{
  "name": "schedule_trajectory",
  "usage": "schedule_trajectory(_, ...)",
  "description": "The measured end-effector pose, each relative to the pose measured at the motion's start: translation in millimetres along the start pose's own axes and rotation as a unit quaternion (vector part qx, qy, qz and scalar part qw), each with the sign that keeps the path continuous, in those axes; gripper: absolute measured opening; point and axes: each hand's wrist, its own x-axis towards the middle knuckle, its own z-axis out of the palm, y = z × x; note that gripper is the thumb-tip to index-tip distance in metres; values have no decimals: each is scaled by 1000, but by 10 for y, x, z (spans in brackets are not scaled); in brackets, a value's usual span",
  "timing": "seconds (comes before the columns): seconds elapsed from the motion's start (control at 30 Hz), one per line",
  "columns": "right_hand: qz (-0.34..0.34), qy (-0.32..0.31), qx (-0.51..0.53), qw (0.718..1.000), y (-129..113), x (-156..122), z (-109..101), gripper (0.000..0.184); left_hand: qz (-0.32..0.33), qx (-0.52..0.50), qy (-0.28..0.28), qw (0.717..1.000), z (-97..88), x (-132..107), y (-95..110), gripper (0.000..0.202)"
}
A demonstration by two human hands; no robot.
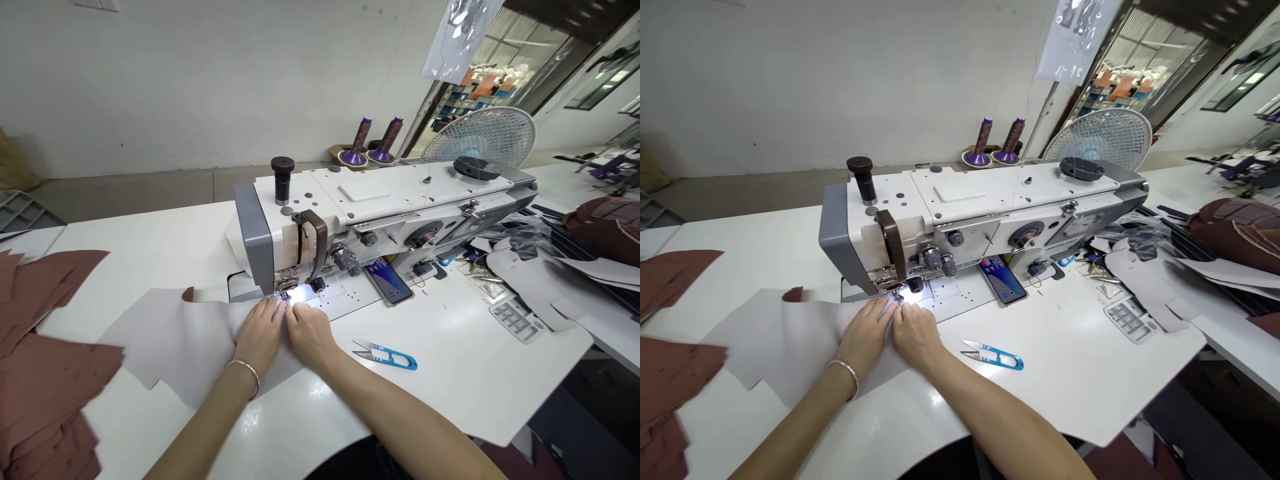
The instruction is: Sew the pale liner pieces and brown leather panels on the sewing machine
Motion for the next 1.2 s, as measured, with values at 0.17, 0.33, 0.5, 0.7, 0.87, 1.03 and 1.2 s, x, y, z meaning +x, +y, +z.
schedule_trajectory(0.17, 16, -11, -6, 1000, 3, 11, -5, 15, -12, -4, -15, 1000, -9, 37, 6, 36)
schedule_trajectory(0.33, 28, -12, -3, 1000, 5, 11, 1, 17, -8, 9, -32, 999, -22, 72, 13, 33)
schedule_trajectory(0.5, 19, -21, -1, 1000, 6, 16, -9, 17, -13, 0, -28, 1000, -32, 73, 12, 32)
schedule_trajectory(0.7, 20, -30, 2, 999, 7, 29, -27, 19, 0, 9, -14, 1000, -11, 57, 2, 31)
schedule_trajectory(0.87, 17, -20, 2, 1000, 17, 27, -9, 18, 1, 10, -9, 1000, 30, 37, -3, 31)
schedule_trajectory(1.03, 52, -18, 15, 998, 17, 25, -27, 20, -3, 5, -21, 1000, 22, 41, 0, 35)
schedule_trajectory(1.2, 7, -15, 12, 1000, 18, 27, -39, 18, -7, 19, -33, 999, 13, 27, 42, 34)
